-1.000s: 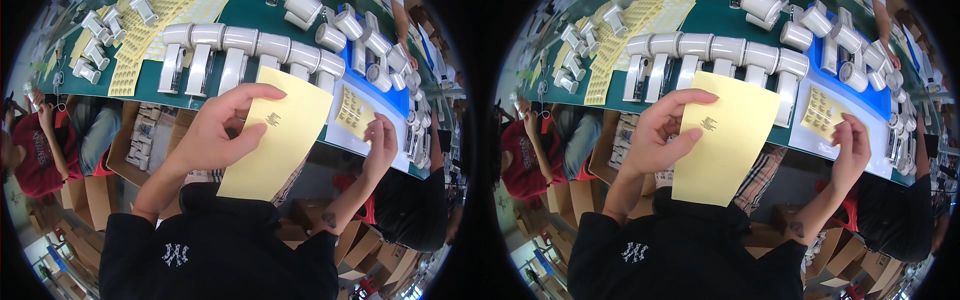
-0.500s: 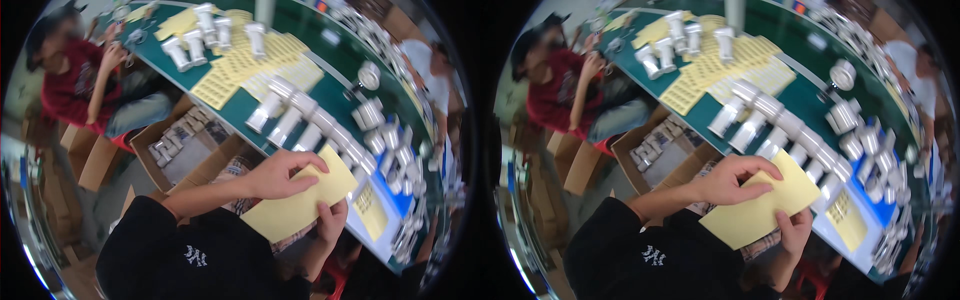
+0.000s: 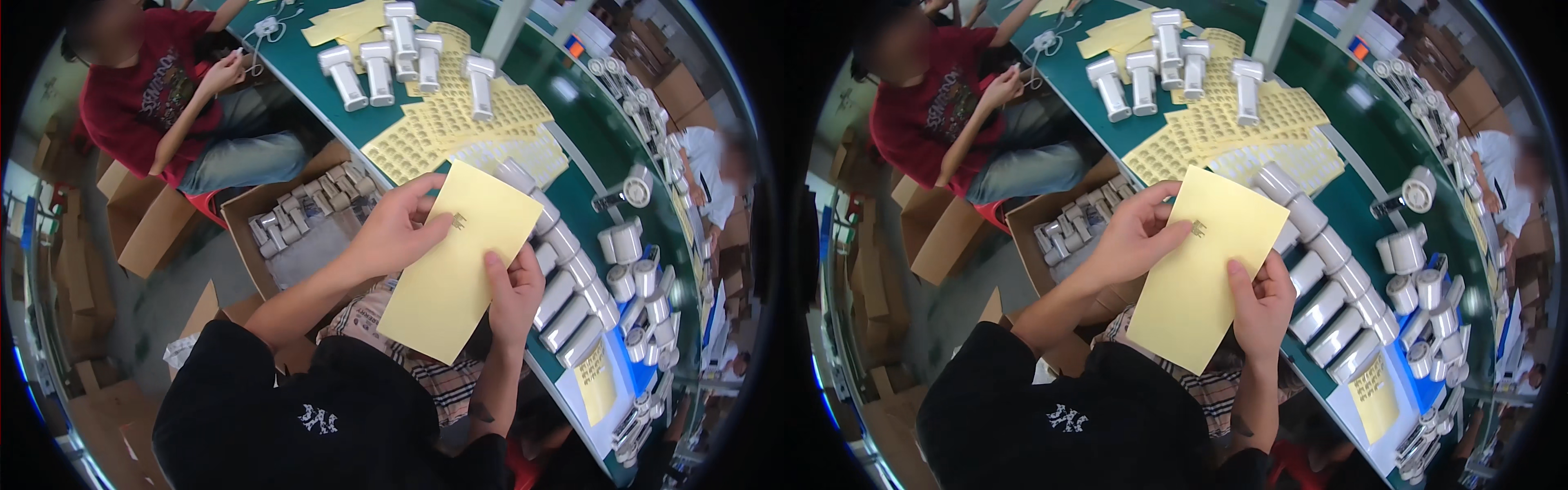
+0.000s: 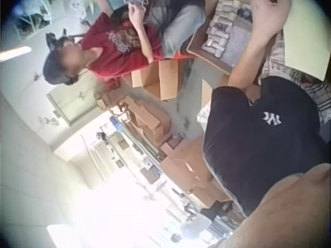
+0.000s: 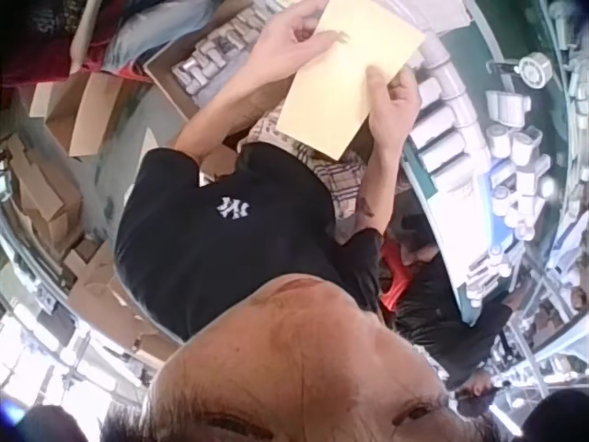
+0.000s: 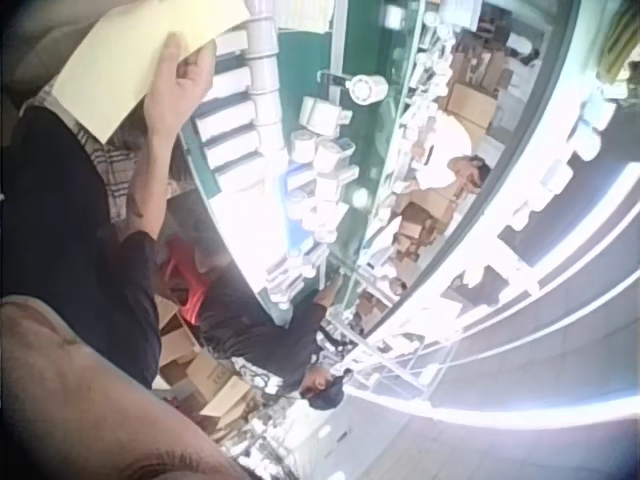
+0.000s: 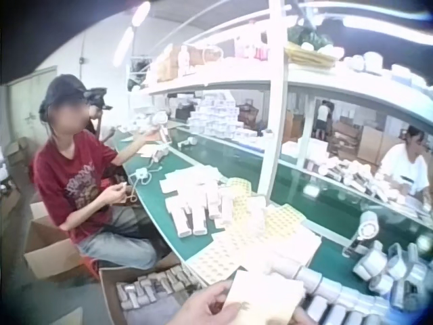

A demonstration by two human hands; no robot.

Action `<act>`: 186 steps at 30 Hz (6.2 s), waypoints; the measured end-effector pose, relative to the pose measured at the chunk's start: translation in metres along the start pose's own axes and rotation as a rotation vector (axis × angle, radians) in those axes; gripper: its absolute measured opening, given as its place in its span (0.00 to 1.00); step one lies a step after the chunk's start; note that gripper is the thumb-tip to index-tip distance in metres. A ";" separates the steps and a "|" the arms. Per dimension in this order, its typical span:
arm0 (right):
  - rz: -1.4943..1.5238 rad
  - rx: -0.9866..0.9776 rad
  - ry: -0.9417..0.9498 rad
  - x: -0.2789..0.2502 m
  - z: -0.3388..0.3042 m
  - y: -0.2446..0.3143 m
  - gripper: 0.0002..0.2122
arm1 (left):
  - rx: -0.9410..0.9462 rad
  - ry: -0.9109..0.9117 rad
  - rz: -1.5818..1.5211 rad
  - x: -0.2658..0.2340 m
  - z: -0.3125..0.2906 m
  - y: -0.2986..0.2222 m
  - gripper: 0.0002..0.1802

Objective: Applying small labels to white handheld electronic devices at a factory workstation.

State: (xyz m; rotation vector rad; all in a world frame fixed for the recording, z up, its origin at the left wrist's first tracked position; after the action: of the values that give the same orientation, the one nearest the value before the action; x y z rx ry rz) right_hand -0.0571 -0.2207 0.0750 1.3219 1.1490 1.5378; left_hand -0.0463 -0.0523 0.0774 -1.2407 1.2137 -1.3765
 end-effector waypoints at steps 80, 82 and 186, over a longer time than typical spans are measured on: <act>0.311 -0.426 -0.466 -0.235 -0.147 0.101 0.17 | 0.438 0.690 0.289 0.203 0.025 -0.024 0.35; 0.285 -0.306 -0.540 -0.229 -0.129 0.078 0.11 | 0.495 0.672 0.407 0.196 0.030 -0.026 0.35; -0.495 0.230 -0.033 -0.269 -0.098 0.039 0.04 | 0.422 0.122 0.615 0.093 0.077 0.042 0.21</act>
State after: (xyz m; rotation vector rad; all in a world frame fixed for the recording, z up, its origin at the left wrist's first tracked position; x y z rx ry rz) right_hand -0.1155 -0.5011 0.0340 1.0895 1.5298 1.0441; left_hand 0.0216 -0.1573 0.0477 -0.4380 1.1745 -1.1630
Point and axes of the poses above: each hand's wrist, its own z-axis towards the middle knuckle, its own x-axis out of the palm, y = z × x, the point moved 7 cm from there along z, towards the middle knuckle, and after that the axes turned 7 degrees about z, right-handed, at the moved point
